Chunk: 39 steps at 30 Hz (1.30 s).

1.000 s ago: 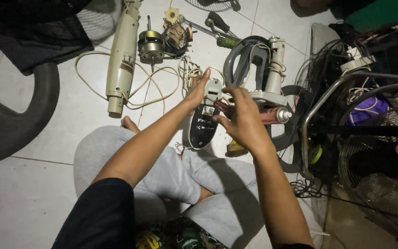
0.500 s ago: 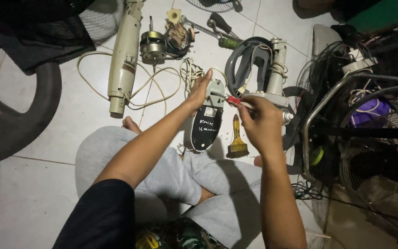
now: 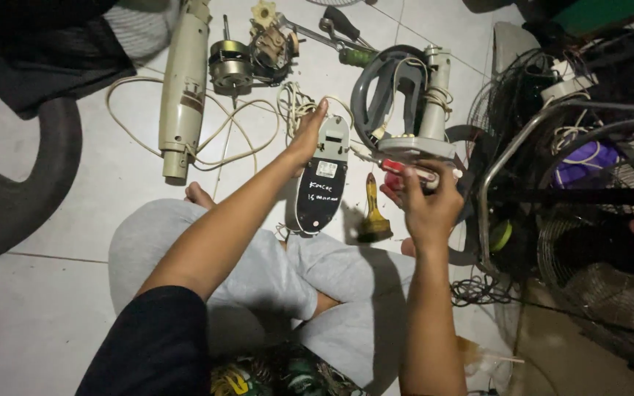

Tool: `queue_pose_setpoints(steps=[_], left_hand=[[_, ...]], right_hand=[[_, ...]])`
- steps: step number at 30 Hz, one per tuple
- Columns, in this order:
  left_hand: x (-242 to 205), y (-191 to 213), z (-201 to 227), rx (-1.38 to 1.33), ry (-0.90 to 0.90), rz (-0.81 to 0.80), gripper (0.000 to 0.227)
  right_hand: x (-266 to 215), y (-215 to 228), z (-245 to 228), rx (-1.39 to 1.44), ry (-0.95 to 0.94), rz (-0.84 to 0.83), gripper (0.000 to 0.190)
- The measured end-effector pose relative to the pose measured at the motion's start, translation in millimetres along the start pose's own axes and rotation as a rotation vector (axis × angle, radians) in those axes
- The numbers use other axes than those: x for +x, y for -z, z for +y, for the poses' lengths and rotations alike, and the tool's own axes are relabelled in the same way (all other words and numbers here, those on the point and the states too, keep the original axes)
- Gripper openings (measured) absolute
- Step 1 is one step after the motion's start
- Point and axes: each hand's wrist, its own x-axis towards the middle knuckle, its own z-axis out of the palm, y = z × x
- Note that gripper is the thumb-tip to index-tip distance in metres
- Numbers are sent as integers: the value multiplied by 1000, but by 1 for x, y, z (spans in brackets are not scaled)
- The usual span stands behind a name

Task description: Disassembling the base of an electric iron using a screwdriver to remove internal components.

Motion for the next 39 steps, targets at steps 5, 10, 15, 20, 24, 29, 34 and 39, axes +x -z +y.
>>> queue_pose_setpoints(steps=[5,10,15,20,24,29,34,39], left_hand=[[-11,2,10,-14,22,-10,118],[-15,2,14,-16,28,-23,117],[-16,3,14,-13,28,-25,118],[-25,2,23,-8,28,-19,117],[-10,1,7,-14,19,-33,117],[-11,1,12,-2,32,-22,118],[-23,2,21,-17,34,-18,119],[-9,2,8,-16,28,-4,118]], right_hand=[[-3,-10,-8,-14,12,6,23],[-2,-10,-4,32,15,-4,24],[1,-10,1,88,6,-24,23],[-1,-9,4,14,63,-29,24],[-3,-11,12,-97,198,-27,23],[-5,-13,18,-87,236,-8,24],[-12,-16,2,-47,100,75,24],[-3,-24,34,379,-185,375,31]])
